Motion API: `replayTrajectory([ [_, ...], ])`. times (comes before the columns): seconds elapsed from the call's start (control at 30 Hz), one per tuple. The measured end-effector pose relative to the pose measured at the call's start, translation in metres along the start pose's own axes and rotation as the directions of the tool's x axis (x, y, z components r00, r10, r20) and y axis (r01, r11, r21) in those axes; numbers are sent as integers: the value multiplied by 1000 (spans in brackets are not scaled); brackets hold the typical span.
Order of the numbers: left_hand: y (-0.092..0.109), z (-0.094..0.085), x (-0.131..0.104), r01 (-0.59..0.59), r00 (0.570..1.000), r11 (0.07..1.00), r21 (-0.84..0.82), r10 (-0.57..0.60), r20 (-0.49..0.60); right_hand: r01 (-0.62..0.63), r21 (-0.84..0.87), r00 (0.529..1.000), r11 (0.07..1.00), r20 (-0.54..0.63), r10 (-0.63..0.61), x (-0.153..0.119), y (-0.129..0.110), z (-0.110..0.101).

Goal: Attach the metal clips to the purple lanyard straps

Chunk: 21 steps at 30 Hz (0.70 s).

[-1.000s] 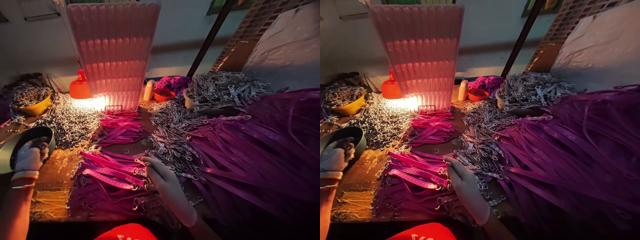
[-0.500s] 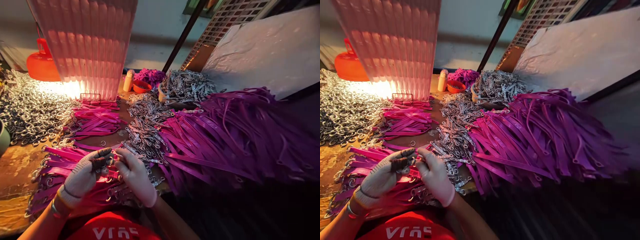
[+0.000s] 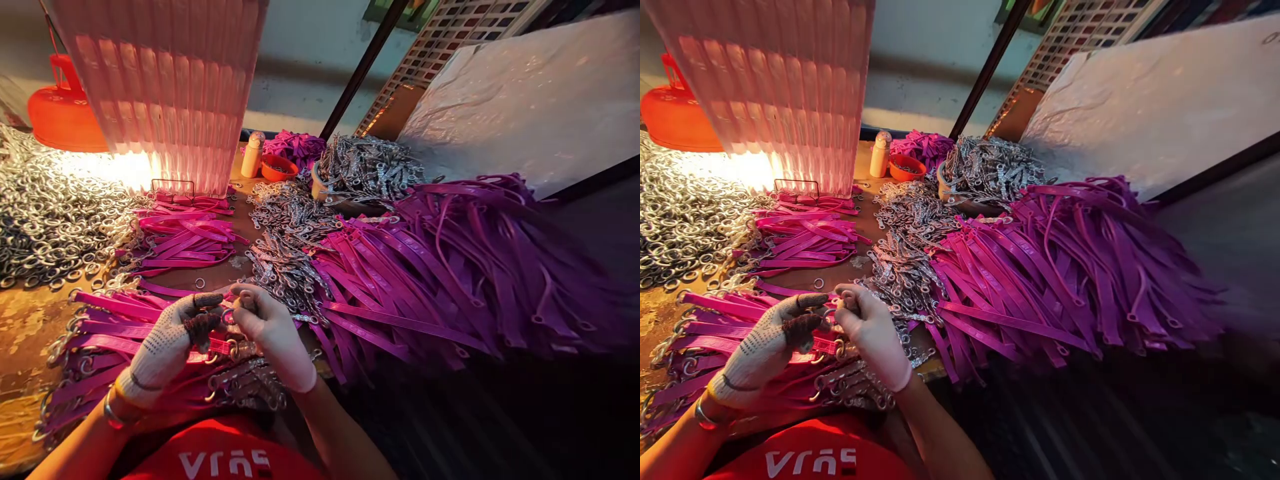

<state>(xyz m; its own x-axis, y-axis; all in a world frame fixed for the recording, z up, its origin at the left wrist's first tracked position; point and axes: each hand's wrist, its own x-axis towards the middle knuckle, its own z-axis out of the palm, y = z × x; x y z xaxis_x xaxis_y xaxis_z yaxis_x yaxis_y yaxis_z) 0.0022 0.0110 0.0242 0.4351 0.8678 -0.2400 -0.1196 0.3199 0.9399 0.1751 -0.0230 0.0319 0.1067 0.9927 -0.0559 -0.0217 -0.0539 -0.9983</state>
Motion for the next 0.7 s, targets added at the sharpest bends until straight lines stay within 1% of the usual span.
replayTrajectory([
  [0.03,0,-3,-1,-33,999,996,85,34,-11,-72,95,997,993,20,70,2,-3,-1],
  [0.07,0,-5,-2,-89,996,980,180,91,-4,-135,169,991,976,51,128,3,-5,-1],
  [0.13,0,-8,-4,-245,969,898,365,239,62,-228,253,971,940,134,200,6,-8,0],
  [0.2,0,-10,-7,-403,914,779,481,367,171,-289,264,947,920,220,234,7,-7,2],
  [0.23,-1,-10,-7,-458,888,727,512,406,218,-313,251,934,916,257,248,8,-6,4],
  [0.27,-2,-11,-7,-488,870,686,539,427,245,-328,230,923,916,284,259,7,-5,4],
  [0.3,-3,-11,-7,-495,865,658,568,436,248,-323,194,921,926,291,260,6,-3,5],
  [0.33,-4,-11,-7,-481,869,641,598,438,229,-284,134,931,949,275,239,4,-3,5],
  [0.37,-6,-11,-6,-451,881,638,624,430,198,-206,48,953,977,239,189,2,-2,4],
  [0.4,-8,-11,-5,-411,898,647,642,408,163,-94,-63,974,994,199,105,0,-2,4],
  [0.43,-9,-11,-5,-367,917,667,648,377,131,35,-191,985,981,172,-1,-2,-3,3],
  [0.47,-11,-11,-4,-323,937,699,638,334,108,161,-318,978,934,179,-108,-4,-3,3],
  [0.5,-13,-11,-3,-273,957,745,609,274,94,270,-422,956,865,222,-190,-6,-4,2],
  [0.57,-14,-10,-2,-135,991,869,476,120,63,418,-559,903,716,340,-261,-8,-3,2],
  [0.6,-14,-9,-2,-48,998,924,380,32,47,463,-610,883,643,380,-275,-7,-2,1],
  [0.63,-14,-6,-3,42,998,960,277,-55,39,493,-657,869,571,398,-293,-5,-1,0],
  [0.7,-12,0,-6,193,979,976,96,-198,43,532,-735,841,420,404,-359,-1,1,-3],
])
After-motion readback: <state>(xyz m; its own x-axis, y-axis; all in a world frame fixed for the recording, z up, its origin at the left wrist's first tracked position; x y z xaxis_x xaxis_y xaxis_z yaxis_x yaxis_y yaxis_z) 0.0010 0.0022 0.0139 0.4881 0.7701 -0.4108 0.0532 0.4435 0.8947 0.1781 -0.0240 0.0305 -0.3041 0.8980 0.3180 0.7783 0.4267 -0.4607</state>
